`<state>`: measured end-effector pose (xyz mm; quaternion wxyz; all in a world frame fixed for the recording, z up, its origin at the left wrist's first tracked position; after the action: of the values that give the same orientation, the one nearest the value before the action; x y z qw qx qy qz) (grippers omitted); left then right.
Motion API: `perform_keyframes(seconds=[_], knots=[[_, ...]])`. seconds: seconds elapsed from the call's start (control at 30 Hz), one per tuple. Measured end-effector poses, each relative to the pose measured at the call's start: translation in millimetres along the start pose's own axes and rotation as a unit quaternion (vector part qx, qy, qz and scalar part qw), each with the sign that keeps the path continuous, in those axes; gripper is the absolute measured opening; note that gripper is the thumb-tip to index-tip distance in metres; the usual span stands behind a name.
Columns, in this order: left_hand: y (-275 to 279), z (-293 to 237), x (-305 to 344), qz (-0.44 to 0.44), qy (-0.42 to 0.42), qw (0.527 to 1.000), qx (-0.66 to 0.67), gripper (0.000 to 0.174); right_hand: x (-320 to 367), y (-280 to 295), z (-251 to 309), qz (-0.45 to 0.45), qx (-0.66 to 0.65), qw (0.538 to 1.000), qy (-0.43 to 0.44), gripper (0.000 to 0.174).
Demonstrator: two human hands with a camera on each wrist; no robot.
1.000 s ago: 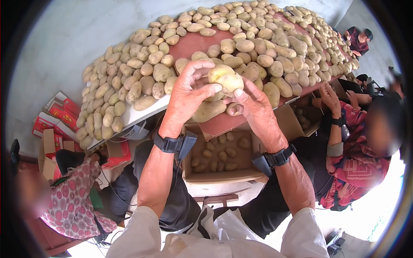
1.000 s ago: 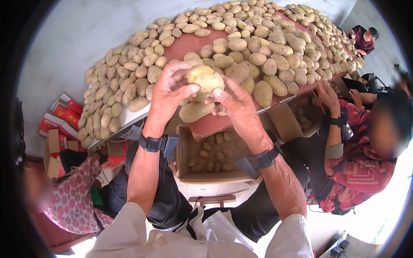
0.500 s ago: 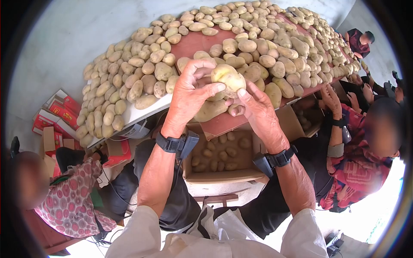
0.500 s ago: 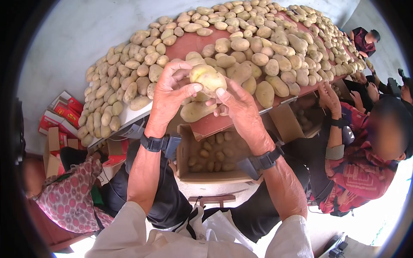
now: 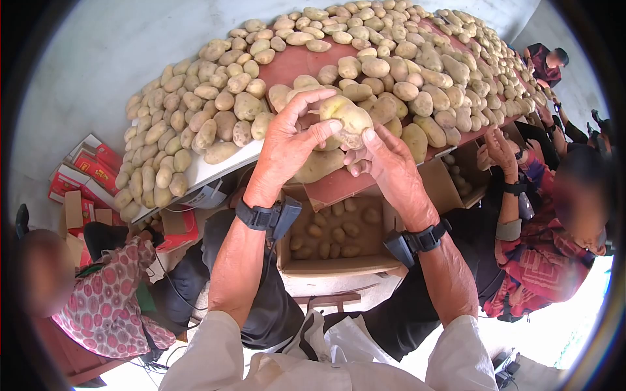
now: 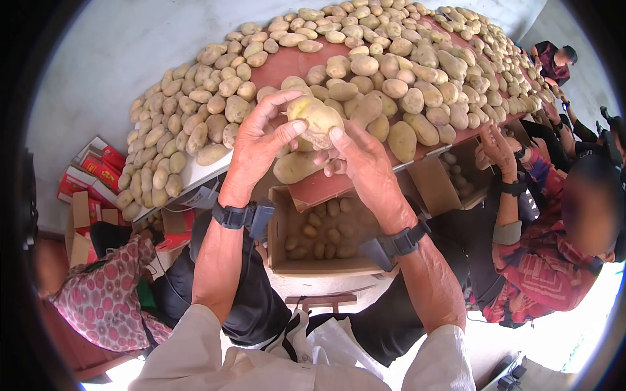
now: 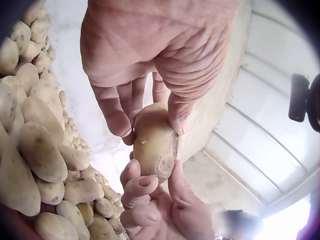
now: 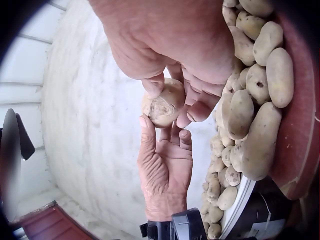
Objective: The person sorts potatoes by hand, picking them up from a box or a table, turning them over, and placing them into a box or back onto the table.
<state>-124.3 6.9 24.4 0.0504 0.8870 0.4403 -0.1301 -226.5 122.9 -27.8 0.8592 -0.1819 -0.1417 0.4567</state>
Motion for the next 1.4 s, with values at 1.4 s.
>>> perform_keyframes(seconds=[1.4], knots=[[33.8, 44.3, -2.0, -0.03, 0.119, 0.974, -0.192, 0.033, -122.4, 36.5, 12.6, -0.196, 0.268, 0.943, -0.036, 0.043]])
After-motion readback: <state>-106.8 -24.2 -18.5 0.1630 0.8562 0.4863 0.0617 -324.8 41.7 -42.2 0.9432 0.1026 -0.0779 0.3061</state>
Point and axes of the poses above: each hand's wrist, its own x-axis away from the middle knuckle, its own y-axis out of the back of the hand, z = x × y, the point moved 10 cm from there along -x, towards the middle knuckle, and after that the axes turned 14 degrees about -z, right-handed, at the moved point
